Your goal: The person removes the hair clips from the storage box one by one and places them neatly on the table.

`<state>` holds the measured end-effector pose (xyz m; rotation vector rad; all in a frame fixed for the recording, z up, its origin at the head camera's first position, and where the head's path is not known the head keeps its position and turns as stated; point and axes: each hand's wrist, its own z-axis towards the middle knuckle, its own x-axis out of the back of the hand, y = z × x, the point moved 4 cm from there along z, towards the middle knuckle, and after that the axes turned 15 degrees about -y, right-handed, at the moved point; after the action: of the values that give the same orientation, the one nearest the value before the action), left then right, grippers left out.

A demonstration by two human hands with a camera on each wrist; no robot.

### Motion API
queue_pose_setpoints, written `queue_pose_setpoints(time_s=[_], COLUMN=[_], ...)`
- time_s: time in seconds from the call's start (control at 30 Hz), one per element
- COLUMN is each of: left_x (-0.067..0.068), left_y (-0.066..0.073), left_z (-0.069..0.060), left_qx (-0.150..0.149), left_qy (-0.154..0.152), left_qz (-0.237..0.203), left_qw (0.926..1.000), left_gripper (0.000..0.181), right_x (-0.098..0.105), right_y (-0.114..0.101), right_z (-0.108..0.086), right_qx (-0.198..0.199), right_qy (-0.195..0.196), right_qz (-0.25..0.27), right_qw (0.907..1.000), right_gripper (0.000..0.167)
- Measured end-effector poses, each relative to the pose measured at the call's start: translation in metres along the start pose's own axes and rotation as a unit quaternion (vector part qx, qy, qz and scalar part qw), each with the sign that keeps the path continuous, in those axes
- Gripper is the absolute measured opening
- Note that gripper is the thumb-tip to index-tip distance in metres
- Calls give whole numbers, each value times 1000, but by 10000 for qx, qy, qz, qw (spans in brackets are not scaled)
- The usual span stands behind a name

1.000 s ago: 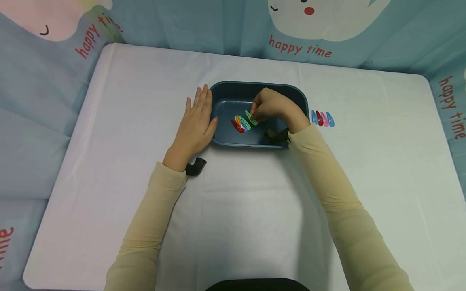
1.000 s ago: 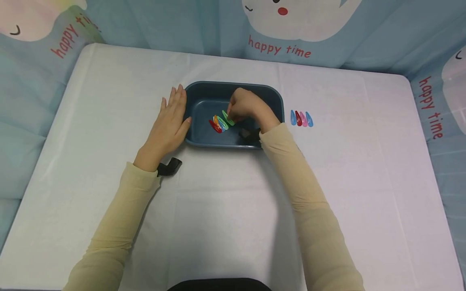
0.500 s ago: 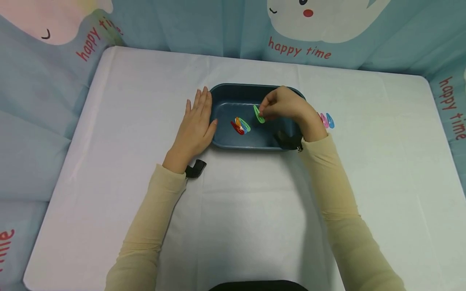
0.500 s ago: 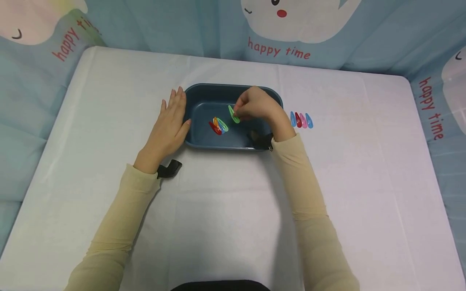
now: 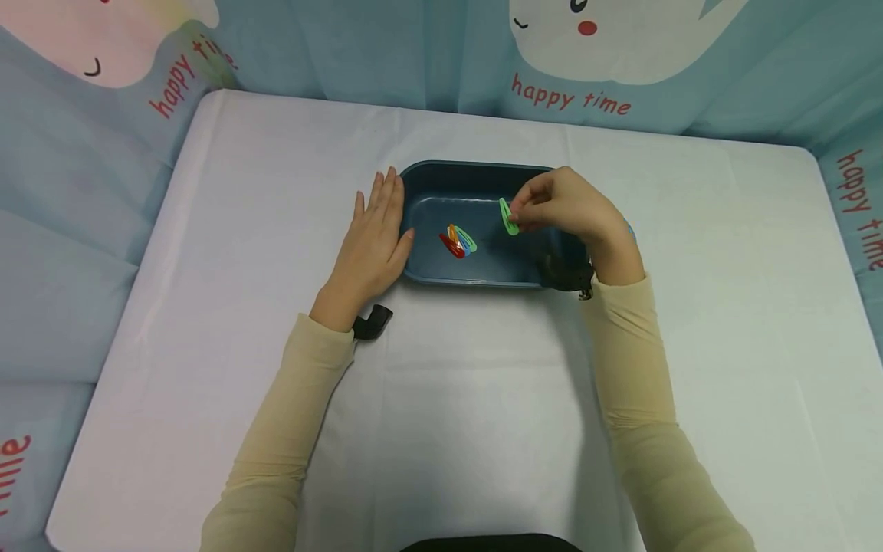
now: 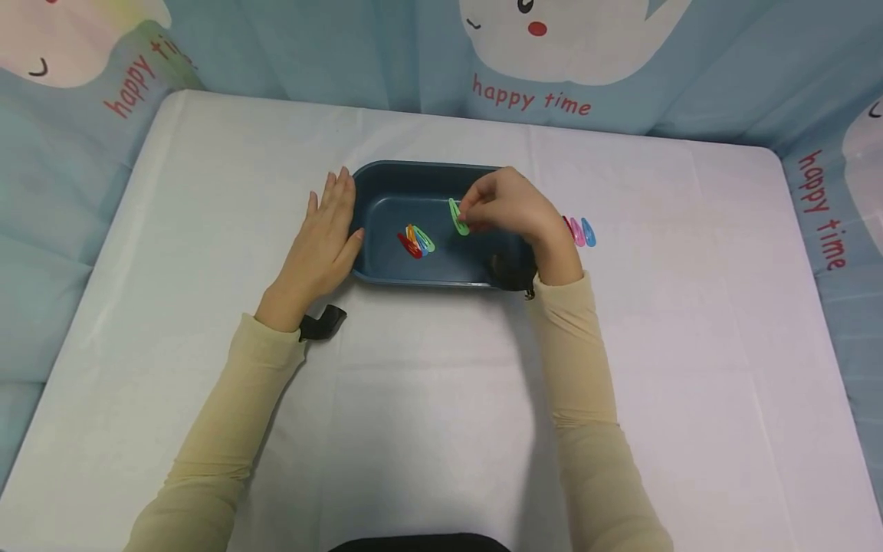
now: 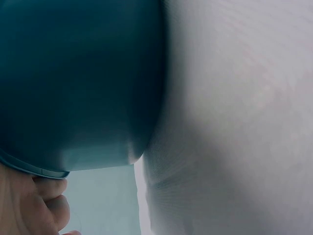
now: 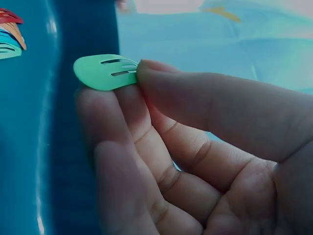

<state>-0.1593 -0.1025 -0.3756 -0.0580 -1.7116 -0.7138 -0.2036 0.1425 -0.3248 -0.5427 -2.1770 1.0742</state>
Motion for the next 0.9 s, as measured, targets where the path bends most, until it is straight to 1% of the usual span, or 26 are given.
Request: queue_pose_setpoints(time_s=[0.17, 0.33, 0.4, 0.6, 0.8, 0.9], left_x=[0, -1, -1, -1, 0, -1], left_y=[0, 0, 0, -2, -1, -1], left_z=[0, 0, 0, -1, 0, 1], left_qx=[24, 30, 32, 32, 33, 30], left_qy=[-32, -33, -27, -8, -30, -40], left_qz=[-8, -6, -3, 10, -15, -21], left_qw=[10000, 10000, 10000, 10000, 10000, 10000], left_gripper=[65, 65, 65, 65, 65, 65], right_x=[4, 6, 7, 12, 25, 28], right_y=[4, 9, 11, 13, 21, 26], right_z=[-11, -19, -20, -26, -36, -39], right_qx=[131, 150, 186, 459, 230, 228], right_qy=[223, 415, 442, 425, 589, 613], right_qz=[-29, 15, 79, 452, 387, 507], right_qw=[9997, 9990, 9988, 9970, 9972, 9966], right_gripper=[16, 17, 16, 14, 12, 11])
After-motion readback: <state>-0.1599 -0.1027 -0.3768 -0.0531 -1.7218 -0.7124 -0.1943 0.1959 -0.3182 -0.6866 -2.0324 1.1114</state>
